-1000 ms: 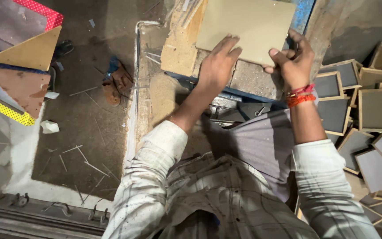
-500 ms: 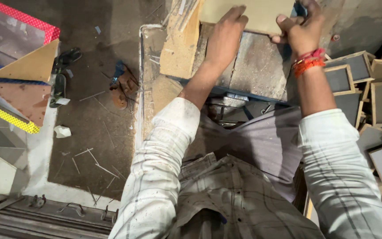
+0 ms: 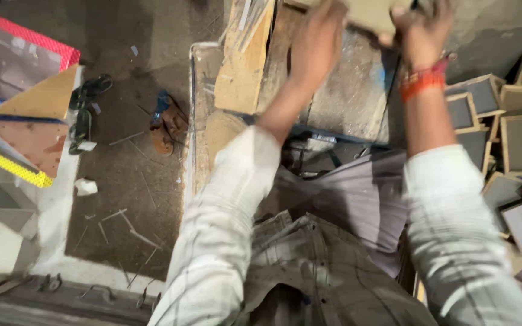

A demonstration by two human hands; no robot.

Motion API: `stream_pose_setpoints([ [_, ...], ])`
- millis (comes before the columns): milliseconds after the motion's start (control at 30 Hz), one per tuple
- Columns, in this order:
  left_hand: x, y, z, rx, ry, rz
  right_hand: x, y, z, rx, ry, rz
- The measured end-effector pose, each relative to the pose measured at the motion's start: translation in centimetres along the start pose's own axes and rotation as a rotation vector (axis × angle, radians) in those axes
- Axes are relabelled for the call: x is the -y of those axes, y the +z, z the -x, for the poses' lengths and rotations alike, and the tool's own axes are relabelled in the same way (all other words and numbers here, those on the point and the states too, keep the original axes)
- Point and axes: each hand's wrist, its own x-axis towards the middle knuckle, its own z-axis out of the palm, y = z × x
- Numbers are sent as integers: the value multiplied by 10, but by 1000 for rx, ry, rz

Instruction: The person repeatedly picks up small rectangular frames, rubs their edges and surfaces against a fixed block on a workbench, and places them back into a pile. The action is performed one at a time in a repetitive cycle.

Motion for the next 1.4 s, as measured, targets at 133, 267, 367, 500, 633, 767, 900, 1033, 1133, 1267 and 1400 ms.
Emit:
stream_pose_setpoints([
  [133, -52, -10, 56, 152, -578, 817, 11, -31, 68, 23, 193, -330],
  [267, -79, -16, 89, 178, -645, 1175, -2, -53, 140, 104, 365, -453],
  [367, -80, -36, 106, 315, -666, 1081, -5, -68, 156, 19, 269, -278],
  [500, -60, -62, 127, 446, -662, 1152, 14, -95, 160, 39, 155, -61],
  [633, -24, -87, 137, 375, -850, 1160, 22, -94, 173, 249, 265, 247],
  [767, 5, -123, 135, 282, -608, 759, 9, -60, 182, 365, 403, 223],
  [900, 0, -143, 130, 294, -124, 105, -3, -19, 171, 333, 374, 239],
  [1033, -12, -136, 127, 460, 129, -26, -10, 9, 152, 322, 344, 211],
  [1133, -9, -129, 129, 440, 53, -50, -15, 22, 149, 331, 378, 195],
  [1267, 5, -125, 136, 409, 89, -82, -21, 31, 149, 339, 365, 226],
  [1400, 15, -110, 133, 409, 101, -140, -24, 33, 131, 325, 352, 247],
])
